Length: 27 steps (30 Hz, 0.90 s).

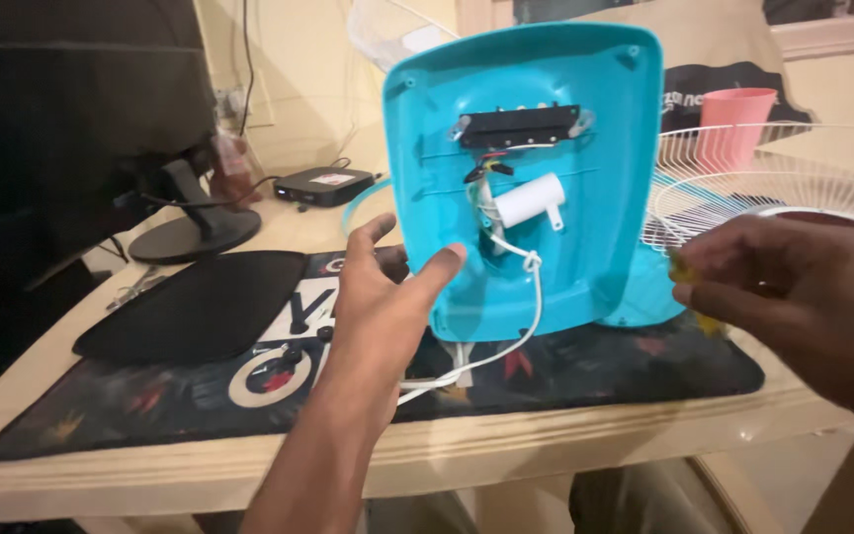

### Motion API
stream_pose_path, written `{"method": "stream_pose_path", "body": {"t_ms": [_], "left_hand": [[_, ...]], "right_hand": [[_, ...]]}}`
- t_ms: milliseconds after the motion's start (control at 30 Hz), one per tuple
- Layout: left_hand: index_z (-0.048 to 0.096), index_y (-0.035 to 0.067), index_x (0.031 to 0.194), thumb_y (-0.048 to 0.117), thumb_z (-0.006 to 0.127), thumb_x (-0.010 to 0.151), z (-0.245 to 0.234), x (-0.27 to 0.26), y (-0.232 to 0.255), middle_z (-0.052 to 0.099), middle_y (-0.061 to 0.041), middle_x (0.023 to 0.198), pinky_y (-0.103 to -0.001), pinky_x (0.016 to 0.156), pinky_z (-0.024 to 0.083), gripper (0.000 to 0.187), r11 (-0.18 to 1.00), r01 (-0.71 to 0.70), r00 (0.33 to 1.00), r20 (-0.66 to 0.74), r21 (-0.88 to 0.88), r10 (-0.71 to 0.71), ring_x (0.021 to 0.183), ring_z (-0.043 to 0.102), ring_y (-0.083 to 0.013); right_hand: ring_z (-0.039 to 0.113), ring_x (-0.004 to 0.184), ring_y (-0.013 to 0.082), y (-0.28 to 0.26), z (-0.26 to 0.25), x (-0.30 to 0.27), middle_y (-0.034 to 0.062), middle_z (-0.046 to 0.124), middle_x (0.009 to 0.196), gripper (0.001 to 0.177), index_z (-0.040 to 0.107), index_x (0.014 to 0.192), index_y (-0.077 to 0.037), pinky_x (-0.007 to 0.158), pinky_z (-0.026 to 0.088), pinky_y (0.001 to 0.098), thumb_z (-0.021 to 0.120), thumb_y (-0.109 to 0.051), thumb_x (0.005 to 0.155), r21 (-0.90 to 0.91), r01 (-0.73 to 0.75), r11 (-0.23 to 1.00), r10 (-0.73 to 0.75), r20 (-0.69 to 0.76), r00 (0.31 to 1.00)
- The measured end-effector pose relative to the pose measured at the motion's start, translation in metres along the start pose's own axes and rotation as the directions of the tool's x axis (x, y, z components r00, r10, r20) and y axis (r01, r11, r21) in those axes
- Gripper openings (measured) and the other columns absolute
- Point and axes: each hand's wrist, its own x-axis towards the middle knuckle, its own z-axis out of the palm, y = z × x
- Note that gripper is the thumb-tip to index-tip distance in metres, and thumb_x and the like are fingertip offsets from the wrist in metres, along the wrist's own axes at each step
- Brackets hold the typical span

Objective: The person removes the back cover of a blue table fan using a screwdriver, then unscrews and detaches the internal switch assembly and power cord. The fan is placed on a desk with a mousepad, and the removed parts are set aside.

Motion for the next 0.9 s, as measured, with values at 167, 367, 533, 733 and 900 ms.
{"method": "stream_pose_path", "body": {"t_ms": [167, 367, 533, 733, 900], "left_hand": [[0.054, 0.006, 0.137, 0.019, 0.073, 0.079, -0.001, 0.010, -0.012, 0.070, -0.008, 0.112, -0.036, 0.084, 0.053, 0.063, 0.994, 0.002, 1.000, 0.020, -0.111, 0.000, 0.099, 0.067, -0.0176], [0.058, 0.007, 0.135, 0.016, 0.072, 0.082, -0.011, 0.014, -0.023, 0.068, -0.005, 0.110, -0.032, 0.084, 0.052, 0.056, 0.997, -0.045, 0.999, -0.006, -0.067, 0.044, 0.098, 0.065, -0.0155], [0.054, 0.008, 0.132, 0.019, 0.073, 0.079, 0.005, 0.011, -0.011, 0.073, -0.007, 0.111, -0.032, 0.082, 0.056, 0.057, 0.994, -0.066, 0.997, -0.050, -0.091, 0.062, 0.095, 0.071, -0.0150], [0.062, 0.001, 0.122, 0.026, 0.082, 0.078, 0.028, 0.023, -0.011, 0.077, -0.010, 0.103, -0.035, 0.078, 0.058, 0.054, 0.977, -0.130, 0.990, -0.071, -0.171, 0.119, 0.087, 0.072, -0.0178], [0.076, 0.003, 0.107, 0.028, 0.082, 0.081, 0.039, 0.039, -0.022, 0.081, -0.006, 0.097, -0.032, 0.078, 0.055, 0.037, 0.951, -0.220, 0.969, -0.160, -0.218, 0.188, 0.085, 0.072, -0.0142]], "right_hand": [[0.070, 0.099, 0.0189, 0.000, 0.012, -0.002, 0.0039, 0.075, 0.104, 0.025, 0.082, 0.110, -0.014, 0.090, 0.059, 0.0350, 0.081, -0.020, 0.085, -0.309, 0.206, 0.928, -0.167, 0.147, 0.975], [0.072, 0.103, 0.0206, -0.022, 0.031, -0.010, 0.0014, 0.079, 0.105, 0.018, 0.084, 0.107, -0.021, 0.093, 0.059, 0.0371, 0.076, -0.024, 0.091, -0.462, 0.211, 0.861, -0.099, 0.255, 0.962], [0.075, 0.099, 0.0223, -0.028, 0.027, -0.011, 0.0024, 0.077, 0.112, 0.029, 0.080, 0.115, -0.020, 0.091, 0.061, 0.0373, 0.079, -0.024, 0.086, -0.469, 0.138, 0.873, -0.031, 0.229, 0.973], [0.074, 0.097, 0.0240, 0.011, 0.001, 0.000, 0.0091, 0.079, 0.112, 0.031, 0.078, 0.116, -0.013, 0.088, 0.059, 0.0358, 0.077, -0.021, 0.086, -0.243, 0.427, 0.871, -0.440, 0.001, 0.898], [0.071, 0.105, 0.0282, 0.039, -0.030, 0.040, 0.0207, 0.070, 0.117, 0.071, 0.066, 0.140, -0.007, 0.094, 0.057, 0.0392, 0.082, -0.024, 0.073, -0.404, 0.465, 0.788, -0.561, -0.158, 0.813]]}}
